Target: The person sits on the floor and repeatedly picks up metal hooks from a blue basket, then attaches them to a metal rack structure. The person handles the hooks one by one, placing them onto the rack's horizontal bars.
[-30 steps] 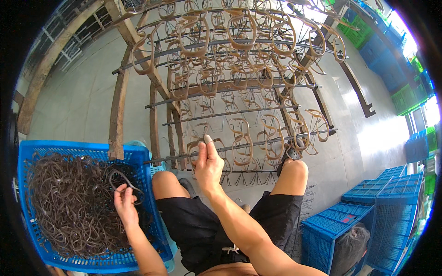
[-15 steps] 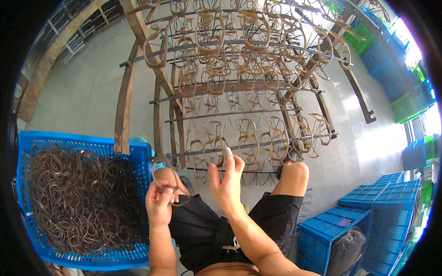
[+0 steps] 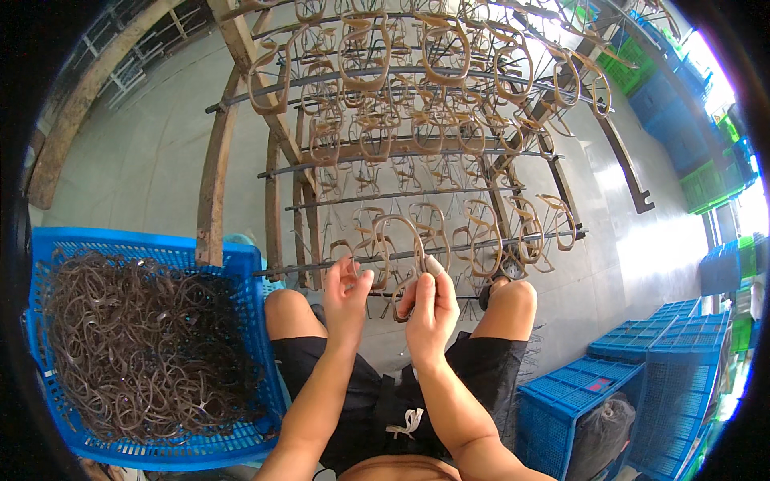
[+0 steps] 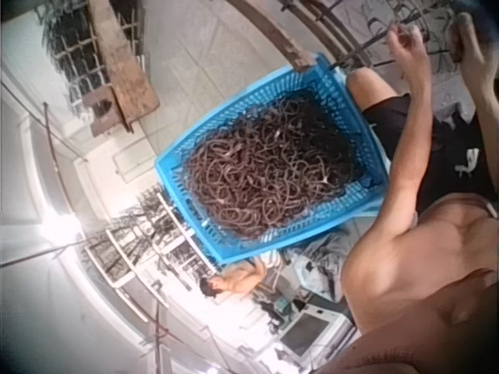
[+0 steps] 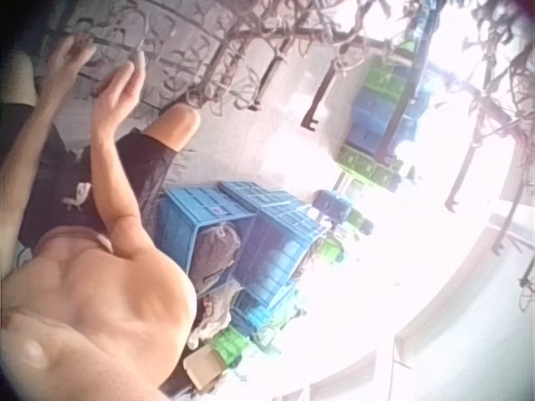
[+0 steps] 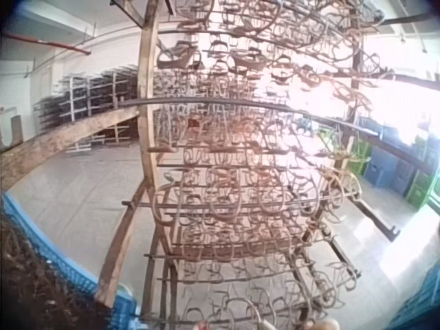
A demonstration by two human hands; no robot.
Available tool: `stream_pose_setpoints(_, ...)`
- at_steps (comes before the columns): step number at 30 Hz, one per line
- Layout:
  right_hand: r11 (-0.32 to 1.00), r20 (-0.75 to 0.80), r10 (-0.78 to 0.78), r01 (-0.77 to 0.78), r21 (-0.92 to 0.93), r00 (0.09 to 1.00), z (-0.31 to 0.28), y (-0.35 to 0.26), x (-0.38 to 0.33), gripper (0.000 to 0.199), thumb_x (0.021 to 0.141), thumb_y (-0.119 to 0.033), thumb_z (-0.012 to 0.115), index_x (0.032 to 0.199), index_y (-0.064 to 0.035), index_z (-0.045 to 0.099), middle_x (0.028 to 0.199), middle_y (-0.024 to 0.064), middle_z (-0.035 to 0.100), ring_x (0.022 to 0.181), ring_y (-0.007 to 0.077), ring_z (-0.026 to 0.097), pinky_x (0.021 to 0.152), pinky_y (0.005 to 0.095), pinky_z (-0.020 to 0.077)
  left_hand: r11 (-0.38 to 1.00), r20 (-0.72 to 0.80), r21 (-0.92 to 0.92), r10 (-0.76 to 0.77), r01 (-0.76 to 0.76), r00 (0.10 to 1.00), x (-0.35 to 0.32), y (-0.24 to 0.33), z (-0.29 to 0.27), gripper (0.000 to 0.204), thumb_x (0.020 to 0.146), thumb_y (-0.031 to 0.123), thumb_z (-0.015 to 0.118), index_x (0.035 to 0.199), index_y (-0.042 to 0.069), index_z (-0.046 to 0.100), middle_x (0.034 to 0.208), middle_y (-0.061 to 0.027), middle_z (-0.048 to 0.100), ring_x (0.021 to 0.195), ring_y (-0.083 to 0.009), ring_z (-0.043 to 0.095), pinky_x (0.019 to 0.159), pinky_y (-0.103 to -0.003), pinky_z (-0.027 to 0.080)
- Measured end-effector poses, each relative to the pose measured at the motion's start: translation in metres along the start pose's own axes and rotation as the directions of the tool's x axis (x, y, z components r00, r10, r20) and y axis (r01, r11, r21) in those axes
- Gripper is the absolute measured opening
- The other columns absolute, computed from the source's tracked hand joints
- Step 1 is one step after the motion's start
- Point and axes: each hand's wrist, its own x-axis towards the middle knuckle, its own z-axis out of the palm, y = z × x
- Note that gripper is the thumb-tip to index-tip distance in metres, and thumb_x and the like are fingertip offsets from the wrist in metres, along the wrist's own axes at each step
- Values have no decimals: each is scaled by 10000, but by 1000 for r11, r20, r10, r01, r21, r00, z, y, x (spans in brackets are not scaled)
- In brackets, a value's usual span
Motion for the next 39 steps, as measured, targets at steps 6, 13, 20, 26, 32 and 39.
stream_pose_setpoints(6, 991, 44, 137, -137, -11, 990, -9, 8, 0, 295, 960, -145, 419, 1215, -2, 457, 607, 0, 481, 449, 60, 418, 410, 202, 364, 989, 108, 88, -126, 117, 986, 15, 4, -3, 250, 900, 121, 514, 1082, -42, 563, 878, -59, 596, 641, -96, 569, 504, -237, 491)
stream_pose_setpoints(13, 985, 75, 166, -169, 35, 983, -7, 10, -5, 287, 959, -122, 412, 1212, 6, 453, 619, 9, 494, 455, 62, 425, 424, 199, 365, 998, 109, -64, -9, 16, 994, 0, 5, 4, 316, 955, 195, 422, 1119, -44, 548, 912, -89, 596, 666, -126, 585, 557, -261, 536)
stream_pose_setpoints(20, 984, 61, 68, -77, 160, 996, 10, 5, -15, 275, 960, -105, 394, 1201, 17, 445, 609, 14, 489, 438, 65, 413, 415, 200, 350, 907, -73, 375, 234, -191, 969, 3, -21, 34, 277, 952, 199, 429, 1058, 13, 605, 825, -35, 610, 710, -104, 581, 598, -260, 475)
stream_pose_setpoints(26, 994, 60, 73, -78, 73, 996, 28, 12, -15, 253, 944, -70, 435, 1170, 31, 483, 733, -27, 515, 618, 13, 427, 562, 144, 365, 990, 95, -95, 111, -102, 989, 7, -22, 28, 308, 912, 273, 516, 1073, 18, 579, 879, -45, 606, 791, -145, 574, 686, -278, 464)
stream_pose_setpoints(32, 995, 27, 65, -63, -71, 997, 74, 49, -24, 265, 964, -117, 390, 1214, -38, 431, 627, -10, 473, 491, 54, 431, 419, 200, 390, 679, 175, -648, -310, 346, 935, -1, -20, -50, 339, 901, 245, 528, 1175, 51, 483, 862, -17, 542, 797, -129, 528, 706, -278, 443)
stream_pose_setpoints(39, 989, -147, 146, -144, 22, 978, 105, 74, -20, 311, 952, -122, 409, 1234, 8, 438, 606, 15, 508, 498, 66, 463, 441, 225, 413, 995, 129, 15, 92, -94, 987, 37, 19, -80, 226, 916, 147, 524, 1066, -20, 550, 812, -50, 588, 678, -83, 535, 605, -220, 461)
